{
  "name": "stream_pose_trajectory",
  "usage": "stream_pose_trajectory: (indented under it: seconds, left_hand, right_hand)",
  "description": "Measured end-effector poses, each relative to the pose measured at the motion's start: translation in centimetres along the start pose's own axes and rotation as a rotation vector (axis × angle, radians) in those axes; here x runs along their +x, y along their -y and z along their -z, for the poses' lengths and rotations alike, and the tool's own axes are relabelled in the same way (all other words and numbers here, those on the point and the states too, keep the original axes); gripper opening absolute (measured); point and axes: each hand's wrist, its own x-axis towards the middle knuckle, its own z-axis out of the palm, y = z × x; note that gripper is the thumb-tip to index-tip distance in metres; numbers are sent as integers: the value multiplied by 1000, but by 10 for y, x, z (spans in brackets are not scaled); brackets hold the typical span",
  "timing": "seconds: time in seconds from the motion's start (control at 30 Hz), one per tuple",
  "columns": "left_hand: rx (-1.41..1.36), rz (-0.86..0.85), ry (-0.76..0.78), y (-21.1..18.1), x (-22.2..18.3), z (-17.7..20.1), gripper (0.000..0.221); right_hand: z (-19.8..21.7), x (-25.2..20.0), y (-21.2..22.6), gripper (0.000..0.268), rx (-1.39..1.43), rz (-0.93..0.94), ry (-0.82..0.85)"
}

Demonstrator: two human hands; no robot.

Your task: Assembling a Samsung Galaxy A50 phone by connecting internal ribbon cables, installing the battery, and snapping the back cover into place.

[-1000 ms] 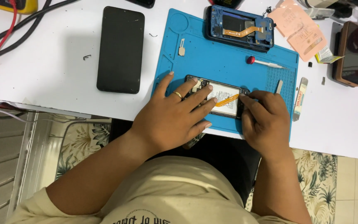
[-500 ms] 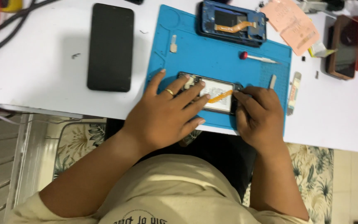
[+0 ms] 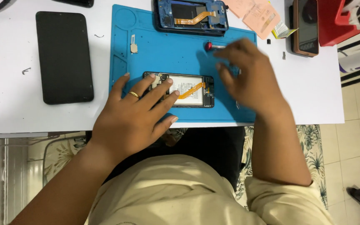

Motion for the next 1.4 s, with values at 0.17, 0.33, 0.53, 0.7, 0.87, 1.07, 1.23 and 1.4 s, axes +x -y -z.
stream_pose_trajectory:
  seconds: [0.17, 0.33, 0.53, 0.7, 0.87, 1.07, 1.23, 1.4]
  left_hand:
    - [53, -24, -31, 0, 1, 0, 39]
    - [42, -18, -47, -1, -1, 0, 37]
    - [-41, 26, -55, 1, -6, -5, 40]
    - [-84, 39, -11, 0, -6, -10, 45]
    - [-89, 36, -16, 1, -7, -12, 45]
    - [-88, 32, -28, 1, -6, -10, 43]
    - [-96, 62, -31, 1, -5, -6, 45]
    - [-257, 166, -85, 2, -4, -2, 44]
  right_hand:
    - [-17, 49, -44, 29, -133, 122, -35]
    - [-42, 87, -82, 25, -249, 216, -39]
    - [-43, 107, -92, 15, -254, 318, 75]
    - [-35, 111, -89, 16, -227, 193, 196]
    - [-31, 110, -97, 10, -147, 260, 179]
    - [2, 101, -67, 10, -212, 162, 230]
    - [18, 80, -45, 7, -195, 123, 146]
    - [23, 45, 14, 20, 104, 129, 170]
